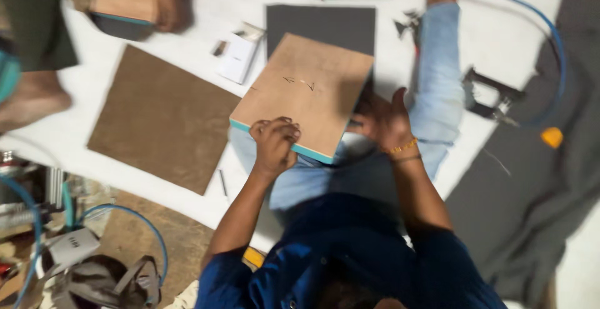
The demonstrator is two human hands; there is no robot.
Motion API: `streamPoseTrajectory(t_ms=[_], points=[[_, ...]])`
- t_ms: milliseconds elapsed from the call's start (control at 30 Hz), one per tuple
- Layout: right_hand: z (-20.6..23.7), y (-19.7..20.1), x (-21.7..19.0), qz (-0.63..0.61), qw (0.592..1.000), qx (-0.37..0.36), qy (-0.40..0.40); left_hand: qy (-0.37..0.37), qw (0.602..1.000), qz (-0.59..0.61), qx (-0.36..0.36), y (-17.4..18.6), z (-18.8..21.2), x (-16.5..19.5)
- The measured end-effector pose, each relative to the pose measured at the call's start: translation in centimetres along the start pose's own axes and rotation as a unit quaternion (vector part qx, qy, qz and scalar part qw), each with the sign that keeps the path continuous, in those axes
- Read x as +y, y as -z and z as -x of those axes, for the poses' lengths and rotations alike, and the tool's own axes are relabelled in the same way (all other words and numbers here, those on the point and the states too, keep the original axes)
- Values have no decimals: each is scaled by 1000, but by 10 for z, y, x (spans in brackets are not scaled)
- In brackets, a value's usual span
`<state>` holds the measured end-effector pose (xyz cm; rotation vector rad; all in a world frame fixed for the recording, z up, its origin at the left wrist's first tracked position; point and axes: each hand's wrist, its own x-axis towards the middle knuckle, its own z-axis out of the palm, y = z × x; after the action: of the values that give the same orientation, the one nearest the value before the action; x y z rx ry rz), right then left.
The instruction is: The person sits on the floor and stretches a brown fabric cover over a board, folding the edges over the back. They use a pneumatic nail gun to fasten the fabric in place along the edges, then place a plywood panel on top of the covered board.
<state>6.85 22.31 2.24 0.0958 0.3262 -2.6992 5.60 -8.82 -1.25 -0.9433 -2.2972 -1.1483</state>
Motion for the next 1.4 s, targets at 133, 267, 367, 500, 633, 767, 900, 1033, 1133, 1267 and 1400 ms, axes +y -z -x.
streamPoseTrajectory(t_ms=[133,267,367,500,633,767,900,1033,1133,1267,1400], points=[[26,30,-32,194,973,116,36,-59,996,-54,-36,-45,2,55],[29,75,-31,266,936,215,83,-22,991,-90,-95,-71,4,73],[19,100,-47,274,937,167,135,-1,986,-52,-160,-77,0,74],[14,96,-73,255,940,145,174,158,987,-33,0,-75,-2,48],[17,70,-68,238,925,106,278,409,831,204,318,-84,0,15],[35,62,-30,226,935,71,264,383,537,694,289,-101,11,29],[46,85,-3,234,930,58,277,393,580,696,160,-105,20,42],[61,114,-49,368,918,91,118,374,653,633,182,-80,19,16],[62,114,-113,324,888,202,257,372,728,546,182,-34,-2,-12],[69,65,-149,659,612,225,374,347,831,433,30,31,-71,-28],[26,22,-160,813,513,64,269,301,864,352,-198,36,-160,-44]])
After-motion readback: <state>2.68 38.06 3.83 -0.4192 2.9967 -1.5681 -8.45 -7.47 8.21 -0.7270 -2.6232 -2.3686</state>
